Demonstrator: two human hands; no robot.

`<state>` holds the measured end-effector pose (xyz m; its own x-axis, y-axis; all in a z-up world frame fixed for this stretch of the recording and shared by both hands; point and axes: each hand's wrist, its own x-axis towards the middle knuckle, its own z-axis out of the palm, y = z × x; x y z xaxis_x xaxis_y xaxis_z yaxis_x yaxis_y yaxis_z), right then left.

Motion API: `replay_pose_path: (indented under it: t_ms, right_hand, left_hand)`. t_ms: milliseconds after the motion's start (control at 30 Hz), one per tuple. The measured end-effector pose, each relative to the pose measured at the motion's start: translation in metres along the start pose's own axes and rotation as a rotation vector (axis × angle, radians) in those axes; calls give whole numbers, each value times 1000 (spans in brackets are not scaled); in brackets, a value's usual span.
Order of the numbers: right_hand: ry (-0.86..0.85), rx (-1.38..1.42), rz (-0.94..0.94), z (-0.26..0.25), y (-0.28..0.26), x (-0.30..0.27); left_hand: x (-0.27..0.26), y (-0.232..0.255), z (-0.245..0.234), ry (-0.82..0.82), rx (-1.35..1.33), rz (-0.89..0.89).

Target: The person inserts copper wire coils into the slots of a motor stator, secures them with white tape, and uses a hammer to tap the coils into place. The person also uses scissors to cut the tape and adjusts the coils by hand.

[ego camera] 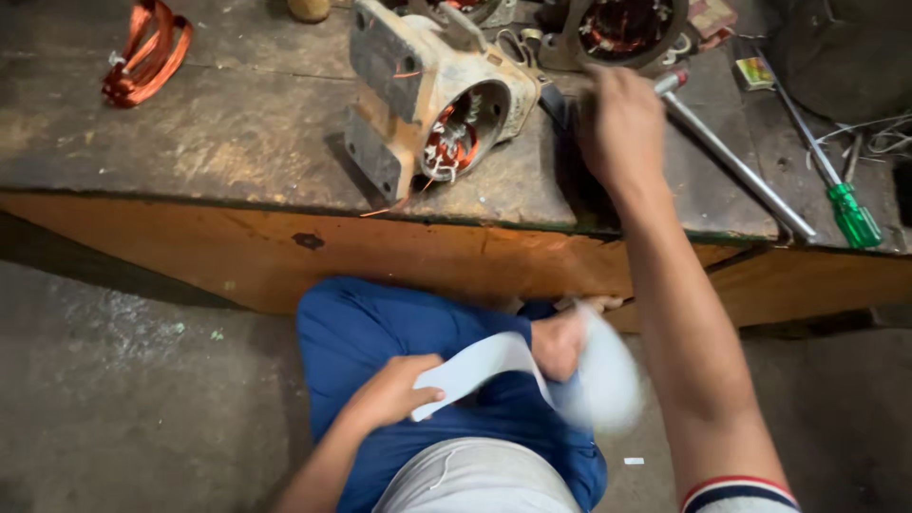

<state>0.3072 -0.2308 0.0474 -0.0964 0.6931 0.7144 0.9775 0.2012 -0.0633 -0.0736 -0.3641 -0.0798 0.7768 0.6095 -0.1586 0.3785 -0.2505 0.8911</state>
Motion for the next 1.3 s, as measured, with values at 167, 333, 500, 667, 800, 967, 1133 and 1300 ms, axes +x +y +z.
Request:
replay_pose_path:
  t_ms: [167,333,500,667,800,967,1133,1300]
  right_hand:
    - [-143,-79,72,49,-5,16]
    - [-158,-79,123,-13,-24,-18]
    - [-108,67,435,-91,-62,-126]
    - [-388,1056,998,-104,-138,-198]
    - [-532,960,265,-115,-200,-225]
    - [-312,563,-75,-136,-217,-238]
    - [-315,810,591,-148,-210,-277]
    - [-50,1470,1143,-135,-201,-309]
  left_hand:
    - [-42,-15,9,153,-149,-583]
    - [-46,-40,24,148,-418,-57]
    - [-12,-53,65,-92,-750,-256]
    - [40,-36,135,-413,-1136,-483]
    - [72,-39,168,-378,-1843,-472]
    - [95,-25,171,154,-1334,-423]
    - [123,55,127,213,-1480,-21]
    - [143,161,93,222,-920,368]
